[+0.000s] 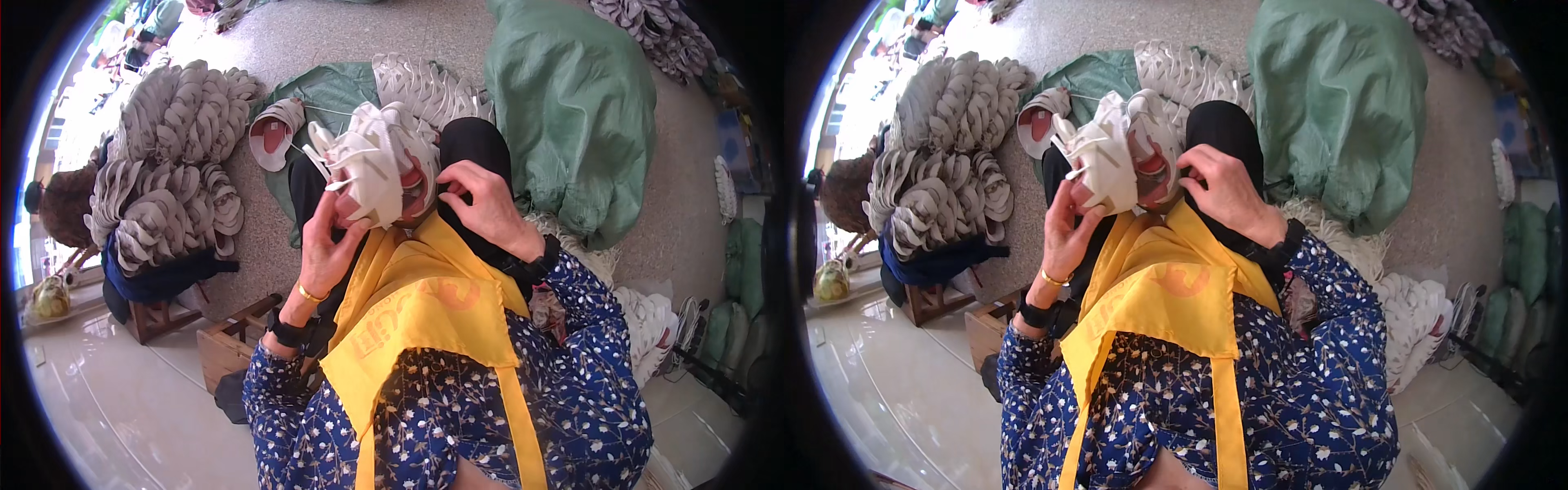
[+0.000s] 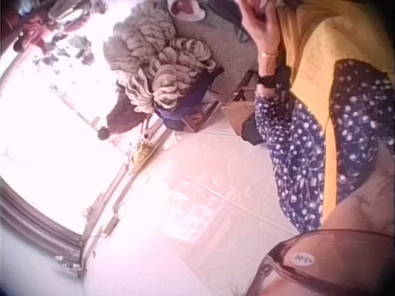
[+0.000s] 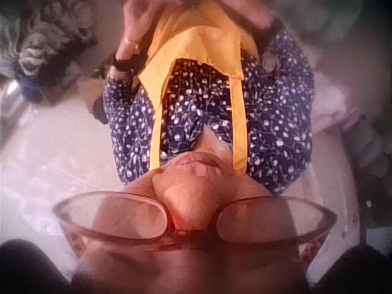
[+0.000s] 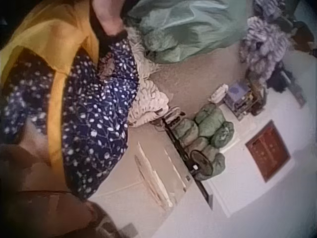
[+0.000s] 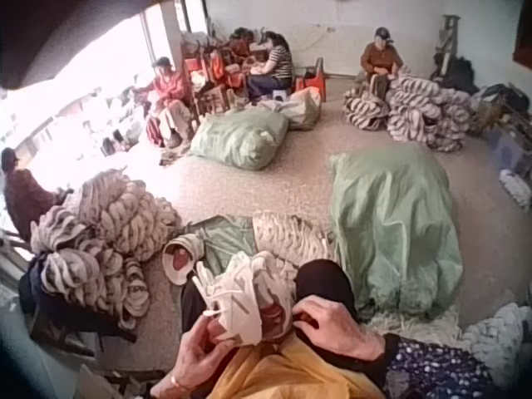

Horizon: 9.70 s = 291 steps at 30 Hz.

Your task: The person sits on the floor and laces a white sneaker held on their lap. They thread the laces through the eyelets, pull them tight, and tie a knot, repeating the process to secure the shoe.

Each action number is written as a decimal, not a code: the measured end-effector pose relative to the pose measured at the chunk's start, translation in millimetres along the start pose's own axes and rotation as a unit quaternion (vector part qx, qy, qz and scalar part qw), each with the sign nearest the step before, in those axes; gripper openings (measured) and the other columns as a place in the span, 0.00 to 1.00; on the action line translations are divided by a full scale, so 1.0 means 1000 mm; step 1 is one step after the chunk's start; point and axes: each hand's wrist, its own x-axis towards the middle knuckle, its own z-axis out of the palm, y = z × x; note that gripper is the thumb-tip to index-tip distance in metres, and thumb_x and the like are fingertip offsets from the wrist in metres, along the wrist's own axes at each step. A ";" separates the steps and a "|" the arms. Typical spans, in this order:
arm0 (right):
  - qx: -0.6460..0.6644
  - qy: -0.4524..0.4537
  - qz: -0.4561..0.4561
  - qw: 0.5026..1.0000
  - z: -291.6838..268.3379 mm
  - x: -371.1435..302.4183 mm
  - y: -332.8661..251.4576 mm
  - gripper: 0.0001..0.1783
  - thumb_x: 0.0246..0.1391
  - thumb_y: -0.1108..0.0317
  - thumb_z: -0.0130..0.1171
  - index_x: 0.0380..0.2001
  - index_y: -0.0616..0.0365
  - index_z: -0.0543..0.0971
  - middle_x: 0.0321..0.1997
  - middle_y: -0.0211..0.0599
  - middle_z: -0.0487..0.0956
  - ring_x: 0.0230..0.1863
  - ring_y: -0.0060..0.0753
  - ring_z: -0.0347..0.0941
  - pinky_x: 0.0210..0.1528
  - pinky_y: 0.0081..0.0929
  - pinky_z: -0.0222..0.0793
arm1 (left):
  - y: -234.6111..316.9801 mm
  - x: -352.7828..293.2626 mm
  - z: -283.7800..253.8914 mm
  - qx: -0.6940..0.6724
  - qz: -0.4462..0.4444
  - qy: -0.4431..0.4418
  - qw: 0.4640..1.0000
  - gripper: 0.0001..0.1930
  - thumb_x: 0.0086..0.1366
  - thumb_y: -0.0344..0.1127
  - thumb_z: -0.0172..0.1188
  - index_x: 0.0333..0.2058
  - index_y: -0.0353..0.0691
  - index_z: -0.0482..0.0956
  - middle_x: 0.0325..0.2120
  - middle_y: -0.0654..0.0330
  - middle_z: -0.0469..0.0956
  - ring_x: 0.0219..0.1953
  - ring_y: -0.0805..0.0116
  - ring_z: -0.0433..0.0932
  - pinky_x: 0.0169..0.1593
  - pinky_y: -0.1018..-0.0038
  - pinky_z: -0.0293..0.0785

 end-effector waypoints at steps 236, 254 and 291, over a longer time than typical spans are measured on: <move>0.016 0.038 0.041 0.998 0.002 0.078 0.003 0.06 0.58 0.70 0.67 0.34 0.63 0.84 0.25 0.28 0.83 0.25 0.10 0.74 0.27 0.19 0.71 | -0.014 0.119 0.034 0.122 0.098 0.123 0.980 0.11 0.56 0.28 0.71 0.32 0.34 0.75 0.26 0.58 0.76 0.28 0.66 0.80 0.33 0.72 0.78; 0.025 0.093 0.066 0.993 0.009 0.085 -0.008 0.03 0.54 0.75 0.64 0.29 0.62 0.79 0.22 0.42 0.82 0.25 0.36 0.83 0.29 0.29 0.76 | 0.003 0.133 0.042 0.174 0.039 0.118 0.977 0.15 0.54 0.35 0.73 0.26 0.36 0.73 0.18 0.55 0.77 0.21 0.59 0.79 0.28 0.67 0.74; -0.101 0.022 0.040 0.994 -0.004 0.093 -0.014 0.03 0.53 0.76 0.62 0.30 0.64 0.80 0.24 0.46 0.82 0.26 0.41 0.83 0.30 0.34 0.78 | -0.007 0.144 0.036 0.130 -0.023 0.034 0.991 0.20 0.52 0.43 0.74 0.25 0.35 0.73 0.18 0.61 0.74 0.21 0.72 0.72 0.28 0.71 0.71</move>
